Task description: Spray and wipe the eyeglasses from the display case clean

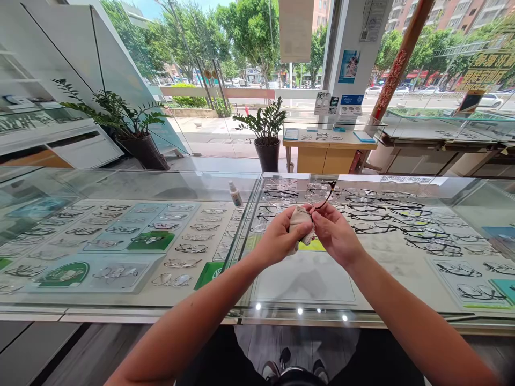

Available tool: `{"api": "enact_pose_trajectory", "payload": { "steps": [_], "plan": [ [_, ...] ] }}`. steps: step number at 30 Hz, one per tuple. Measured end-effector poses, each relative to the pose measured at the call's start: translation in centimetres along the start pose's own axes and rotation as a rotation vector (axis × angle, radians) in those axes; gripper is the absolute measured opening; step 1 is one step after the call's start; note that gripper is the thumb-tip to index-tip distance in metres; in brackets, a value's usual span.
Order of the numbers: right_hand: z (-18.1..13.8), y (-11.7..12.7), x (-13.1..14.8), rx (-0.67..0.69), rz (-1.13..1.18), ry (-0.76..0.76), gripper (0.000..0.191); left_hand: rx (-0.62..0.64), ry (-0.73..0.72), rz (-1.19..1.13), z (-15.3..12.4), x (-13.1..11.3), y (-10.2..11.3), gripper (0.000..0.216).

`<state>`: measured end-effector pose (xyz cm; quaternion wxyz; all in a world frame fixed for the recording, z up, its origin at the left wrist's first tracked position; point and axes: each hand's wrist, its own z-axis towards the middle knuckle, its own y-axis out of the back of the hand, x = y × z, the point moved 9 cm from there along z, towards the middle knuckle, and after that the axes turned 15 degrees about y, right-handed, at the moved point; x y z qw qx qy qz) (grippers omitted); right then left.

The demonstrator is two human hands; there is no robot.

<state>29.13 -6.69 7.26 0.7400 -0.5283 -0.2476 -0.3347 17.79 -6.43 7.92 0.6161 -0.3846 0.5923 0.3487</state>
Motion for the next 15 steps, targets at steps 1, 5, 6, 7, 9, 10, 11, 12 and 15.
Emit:
{"api": "enact_pose_trajectory", "payload": {
  "steps": [1, 5, 6, 7, 9, 10, 11, 12, 15],
  "plan": [
    [-0.01, -0.07, 0.13, 0.002, -0.016, 0.014, 0.029, -0.003, 0.004, -0.021, 0.02, 0.11, -0.01, 0.059],
    [-0.06, -0.34, 0.38, 0.022, -0.075, 0.04, 0.029, -0.021, 0.015, -0.07, 0.0, 0.39, 0.05, 0.054],
    [-0.06, -0.39, 0.39, 0.027, -0.089, 0.042, 0.029, -0.04, 0.013, -0.069, -0.05, 0.35, 0.18, 0.053],
    [-0.06, -0.41, 0.39, 0.03, -0.099, 0.043, 0.028, -0.06, 0.008, -0.067, -0.11, 0.27, 0.31, 0.053],
    [-0.07, -0.47, 0.4, 0.033, -0.114, 0.043, 0.028, -0.092, -0.006, -0.067, -0.25, 0.02, 0.45, 0.053],
    [-0.09, -0.53, 0.4, 0.035, -0.115, 0.041, 0.029, -0.104, -0.017, -0.068, -0.31, -0.15, 0.45, 0.052],
    [-0.11, -0.6, 0.41, 0.038, -0.112, 0.039, 0.029, -0.11, -0.031, -0.069, -0.37, -0.34, 0.4, 0.051],
    [-0.14, -0.68, 0.44, 0.038, -0.108, 0.039, 0.029, -0.11, -0.044, -0.072, -0.41, -0.5, 0.3, 0.05],
    [-0.15, -0.6, 0.71, 0.014, -0.104, 0.05, 0.028, -0.075, -0.039, -0.07, -0.35, -0.55, -0.19, 0.053]
  ]
}}
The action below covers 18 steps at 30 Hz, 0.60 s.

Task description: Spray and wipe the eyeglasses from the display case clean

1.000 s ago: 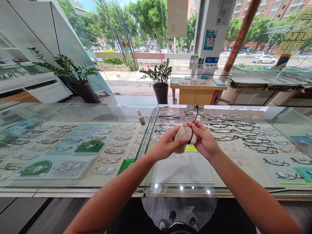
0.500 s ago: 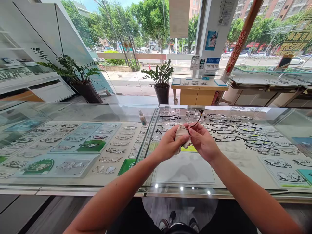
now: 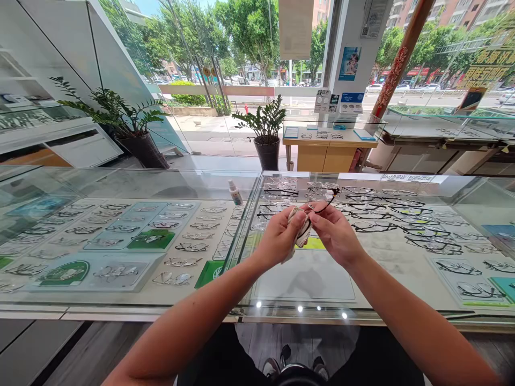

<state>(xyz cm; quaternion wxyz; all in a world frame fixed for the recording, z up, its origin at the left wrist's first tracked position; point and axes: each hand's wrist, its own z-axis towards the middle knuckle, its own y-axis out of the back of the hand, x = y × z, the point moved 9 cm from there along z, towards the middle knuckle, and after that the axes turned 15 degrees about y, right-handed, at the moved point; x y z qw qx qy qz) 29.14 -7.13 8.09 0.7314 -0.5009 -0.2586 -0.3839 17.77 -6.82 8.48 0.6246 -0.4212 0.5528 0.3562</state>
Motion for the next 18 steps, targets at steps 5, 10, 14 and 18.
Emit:
{"api": "enact_pose_trajectory", "payload": {
  "steps": [5, 10, 14, 18],
  "plan": [
    [0.1, 0.8, -0.3, -0.039, 0.006, -0.06, 0.029, 0.013, 0.002, 0.092, 0.0, -0.3, 0.1, 0.054],
    [0.3, 1.4, -0.3, -0.048, 0.014, -0.065, 0.022, 0.085, -0.02, 0.161, -0.2, -0.7, -0.1, 0.049],
    [0.3, 1.2, -0.5, -0.038, 0.021, -0.068, 0.022, 0.094, 0.021, 0.168, -0.1, 0.1, -0.1, 0.049],
    [0.2, 0.7, -0.3, -0.037, -0.01, -0.017, 0.028, 0.033, 0.052, 0.054, 0.3, 1.2, 0.3, 0.052]
  ]
}}
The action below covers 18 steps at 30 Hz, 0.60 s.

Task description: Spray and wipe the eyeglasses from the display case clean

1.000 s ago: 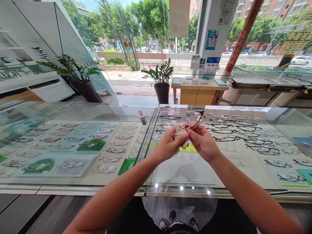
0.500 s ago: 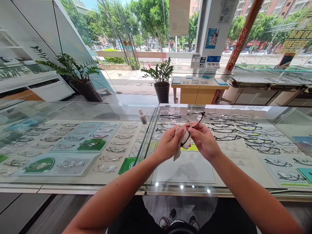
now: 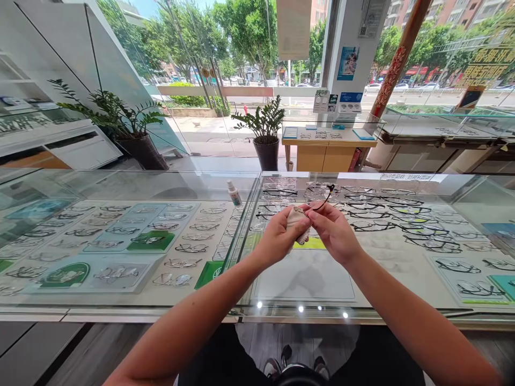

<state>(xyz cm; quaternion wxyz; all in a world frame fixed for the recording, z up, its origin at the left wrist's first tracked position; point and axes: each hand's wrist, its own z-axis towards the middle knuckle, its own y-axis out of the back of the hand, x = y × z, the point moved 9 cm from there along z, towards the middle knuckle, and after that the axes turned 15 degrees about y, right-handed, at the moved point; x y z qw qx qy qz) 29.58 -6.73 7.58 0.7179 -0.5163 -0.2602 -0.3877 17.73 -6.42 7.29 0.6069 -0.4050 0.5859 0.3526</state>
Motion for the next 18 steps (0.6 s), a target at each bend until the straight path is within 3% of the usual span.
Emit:
{"api": "enact_pose_trajectory", "payload": {
  "steps": [5, 9, 14, 18],
  "plan": [
    [-0.2, -0.1, -0.1, 0.004, -0.022, 0.01, 0.027, -0.086, -0.025, -0.009, 0.0, 0.0, 0.5, 0.057],
    [0.1, 0.1, 0.1, 0.029, -0.025, 0.003, 0.023, 0.016, 0.036, 0.029, 0.1, -0.5, 0.4, 0.058],
    [0.6, 0.8, 0.1, 0.023, -0.004, -0.039, 0.023, 0.166, -0.014, 0.171, -0.4, -2.2, 0.2, 0.045],
    [0.6, 0.9, -0.3, 0.021, 0.015, -0.04, 0.024, 0.123, 0.002, 0.154, -0.1, -1.5, 0.2, 0.043]
  ]
}}
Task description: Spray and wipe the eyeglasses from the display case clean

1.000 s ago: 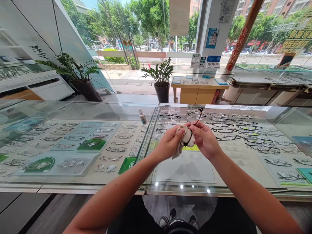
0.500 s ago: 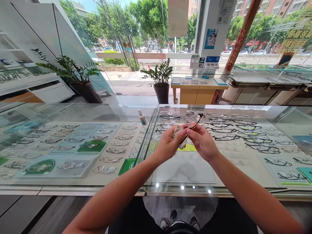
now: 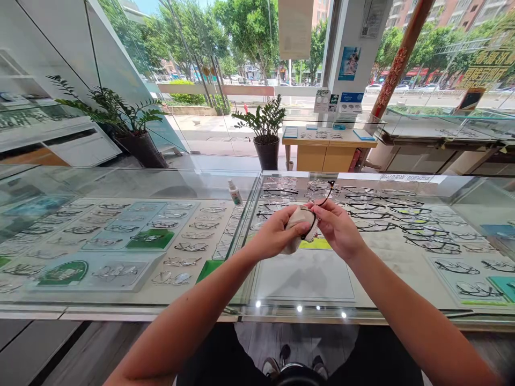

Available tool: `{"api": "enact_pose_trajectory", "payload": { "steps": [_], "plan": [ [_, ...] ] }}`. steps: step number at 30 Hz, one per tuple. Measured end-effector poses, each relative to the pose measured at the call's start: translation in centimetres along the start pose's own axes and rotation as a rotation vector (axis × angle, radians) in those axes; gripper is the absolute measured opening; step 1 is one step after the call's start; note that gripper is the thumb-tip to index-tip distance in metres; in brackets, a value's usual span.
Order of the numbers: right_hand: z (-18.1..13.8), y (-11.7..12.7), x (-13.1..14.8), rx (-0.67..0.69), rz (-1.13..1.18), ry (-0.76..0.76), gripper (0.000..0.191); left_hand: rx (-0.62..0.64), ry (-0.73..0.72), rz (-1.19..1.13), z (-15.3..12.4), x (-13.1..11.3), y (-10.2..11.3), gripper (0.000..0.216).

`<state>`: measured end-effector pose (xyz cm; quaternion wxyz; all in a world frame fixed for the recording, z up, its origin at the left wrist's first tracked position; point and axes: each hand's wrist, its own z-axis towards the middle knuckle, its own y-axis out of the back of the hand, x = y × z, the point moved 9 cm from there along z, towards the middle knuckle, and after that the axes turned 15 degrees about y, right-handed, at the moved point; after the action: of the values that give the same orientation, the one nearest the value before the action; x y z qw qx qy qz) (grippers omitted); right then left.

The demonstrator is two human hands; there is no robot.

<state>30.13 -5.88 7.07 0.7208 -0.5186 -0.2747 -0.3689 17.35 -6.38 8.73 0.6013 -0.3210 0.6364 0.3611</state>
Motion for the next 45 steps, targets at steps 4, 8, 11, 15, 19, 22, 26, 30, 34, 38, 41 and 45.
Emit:
{"api": "enact_pose_trajectory", "payload": {
  "steps": [4, 8, 11, 15, 19, 22, 26, 30, 34, 38, 41, 45],
  "plan": [
    [-0.4, -0.4, -0.3, 0.001, -0.044, 0.042, 0.027, -0.171, -0.013, -0.067, 0.2, 1.0, 0.4, 0.051],
    [-0.8, -0.8, -0.1, 0.036, -0.099, 0.079, 0.024, -0.243, 0.045, -0.131, 0.4, 1.6, 0.7, 0.065],
    [-0.7, -0.5, 0.8, 0.027, -0.128, 0.095, 0.024, -0.154, 0.091, -0.151, 0.8, 1.8, 0.4, 0.066],
    [0.0, 0.2, 3.4, -0.014, -0.15, 0.201, 0.022, -0.223, 0.131, -0.233, 1.2, 2.4, 2.3, 0.065],
    [0.4, 1.0, 5.2, -0.046, -0.232, 0.305, 0.019, -0.309, 0.247, -0.41, 1.4, 3.8, 4.0, 0.063],
    [0.5, 1.2, 5.4, -0.033, -0.333, 0.336, 0.02, -0.299, 0.224, -0.468, 1.2, 3.3, 4.1, 0.062],
    [-0.2, 0.4, 6.2, -0.011, -0.619, 0.491, 0.02, -0.215, 0.06, -0.388, 0.7, 1.1, 2.5, 0.058],
    [-1.8, -1.7, 7.1, 0.004, -0.865, 0.723, 0.018, -0.131, -0.08, -0.199, -0.4, -0.4, -0.8, 0.051],
    [-3.0, -2.5, 7.1, -0.07, -0.964, 0.853, 0.016, -0.134, -0.135, -0.004, -1.3, -0.6, -2.9, 0.05],
    [-3.4, -1.9, 7.5, -0.146, -0.975, 0.888, 0.015, -0.11, -0.121, 0.143, -1.3, -0.1, -3.6, 0.049],
    [-3.2, -1.2, 8.6, -0.19, -0.947, 0.895, 0.016, -0.076, -0.111, 0.267, -1.4, -0.2, -4.0, 0.048],
    [-2.4, 0.7, 10.6, -0.261, -0.764, 0.866, 0.018, 0.005, -0.113, 0.352, -1.9, -1.0, -4.6, 0.048]
  ]
}}
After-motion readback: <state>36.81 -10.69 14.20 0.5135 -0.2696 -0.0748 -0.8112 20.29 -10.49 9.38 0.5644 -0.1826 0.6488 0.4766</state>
